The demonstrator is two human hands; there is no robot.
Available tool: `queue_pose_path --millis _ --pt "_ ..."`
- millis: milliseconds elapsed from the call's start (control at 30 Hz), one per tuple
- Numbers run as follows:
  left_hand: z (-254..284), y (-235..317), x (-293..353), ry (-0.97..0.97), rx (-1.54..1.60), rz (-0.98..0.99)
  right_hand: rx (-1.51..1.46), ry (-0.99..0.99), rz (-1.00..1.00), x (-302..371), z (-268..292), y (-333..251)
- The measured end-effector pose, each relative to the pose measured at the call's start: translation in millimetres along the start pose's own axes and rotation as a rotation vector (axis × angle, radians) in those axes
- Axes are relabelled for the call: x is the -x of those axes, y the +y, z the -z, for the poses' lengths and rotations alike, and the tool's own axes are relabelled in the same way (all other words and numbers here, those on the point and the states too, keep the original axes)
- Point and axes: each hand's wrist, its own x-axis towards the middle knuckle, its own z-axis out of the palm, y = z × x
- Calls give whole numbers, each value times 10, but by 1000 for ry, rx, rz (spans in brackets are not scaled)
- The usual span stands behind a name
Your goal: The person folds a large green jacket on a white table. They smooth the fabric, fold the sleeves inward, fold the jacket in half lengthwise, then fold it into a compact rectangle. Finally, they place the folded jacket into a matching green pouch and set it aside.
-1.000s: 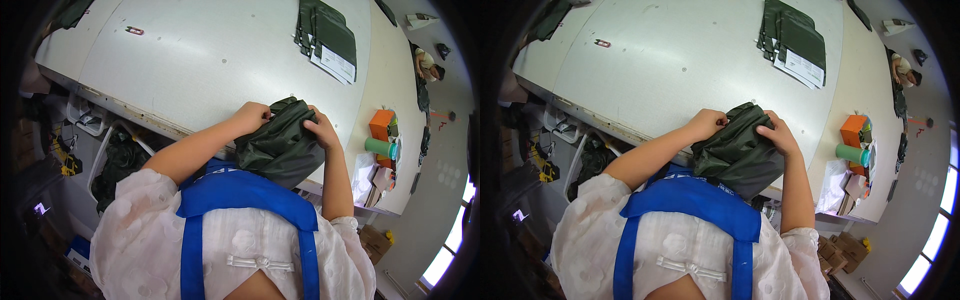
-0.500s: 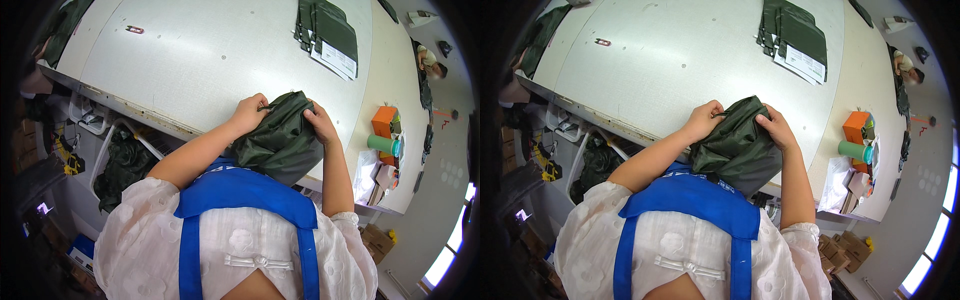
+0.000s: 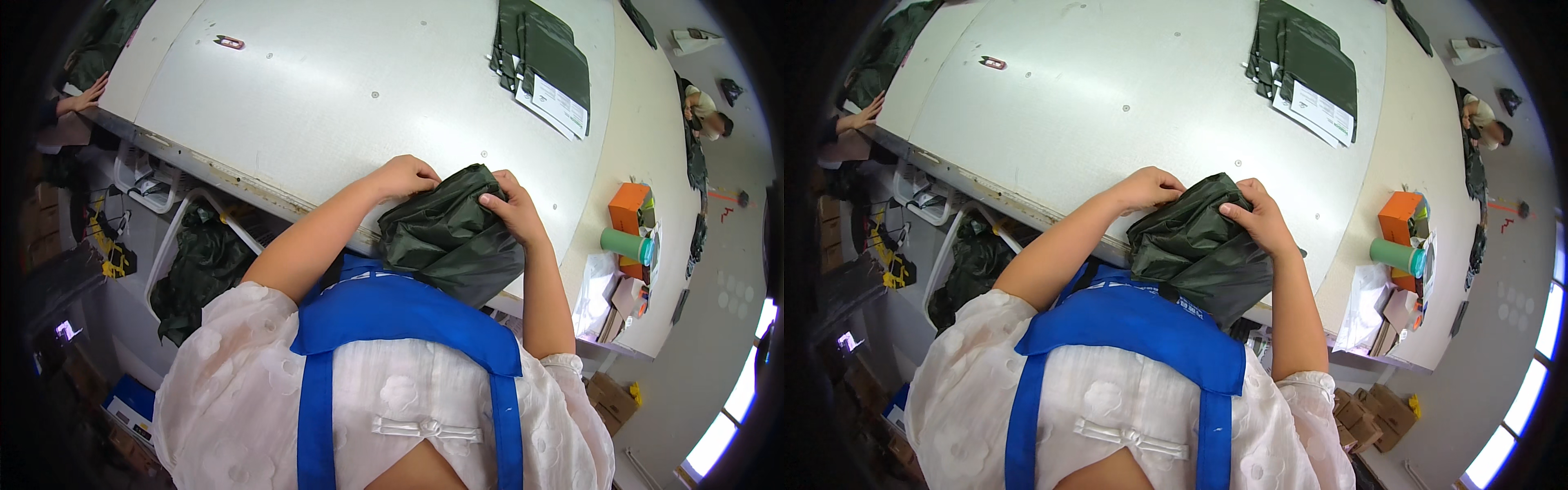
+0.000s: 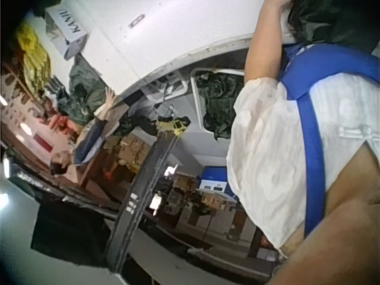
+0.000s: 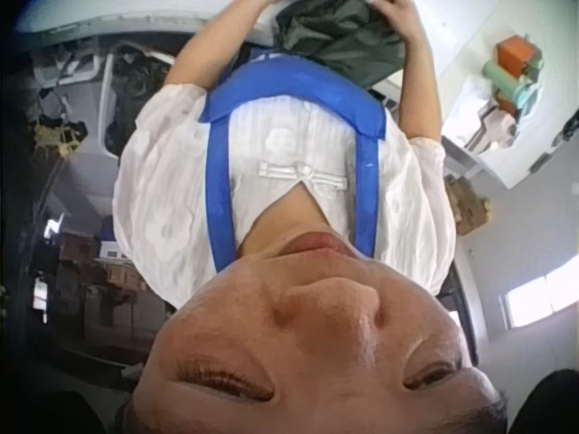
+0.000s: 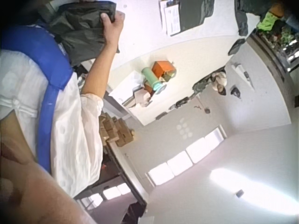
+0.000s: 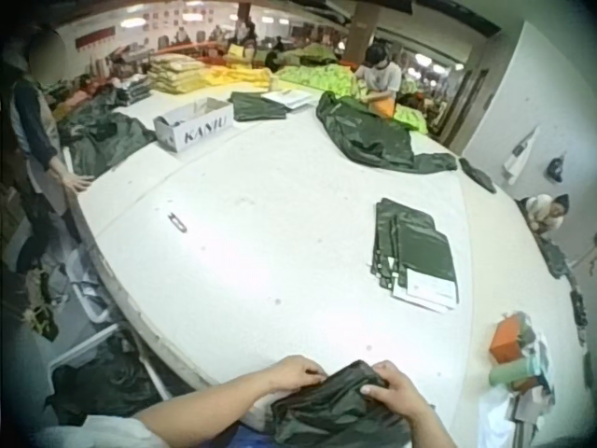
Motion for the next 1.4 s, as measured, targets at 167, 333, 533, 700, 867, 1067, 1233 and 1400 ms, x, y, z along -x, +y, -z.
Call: queue_pose_path --millis 167,333,533,700,867,1067,1233,1400 --pt "72 -41 -9 -168 222 12 -72 7 -42 14 4 6" --pt "78 -144 -71 -136 183 -25 -164 -19 -56 -13 39 30" --pt "-117 -181 -164 36 207 7 -274 -83 -101 -14 111 66" --pt "-229 -5 -60 -46 558 46 -244 -45 -156 -53 102 -36" --pt "-222 21 7 100 252 -155 -98 -41 -13 41 107 -33" --pt "-89 55 108 213 -295 -483 -110 -31 116 214 81 -26" --pt "-106 79 197 568 -862 -980 -136 -33 47 279 82 2" --pt "-188 -130 148 503 -759 -792 -243 7 10 288 12 -151"
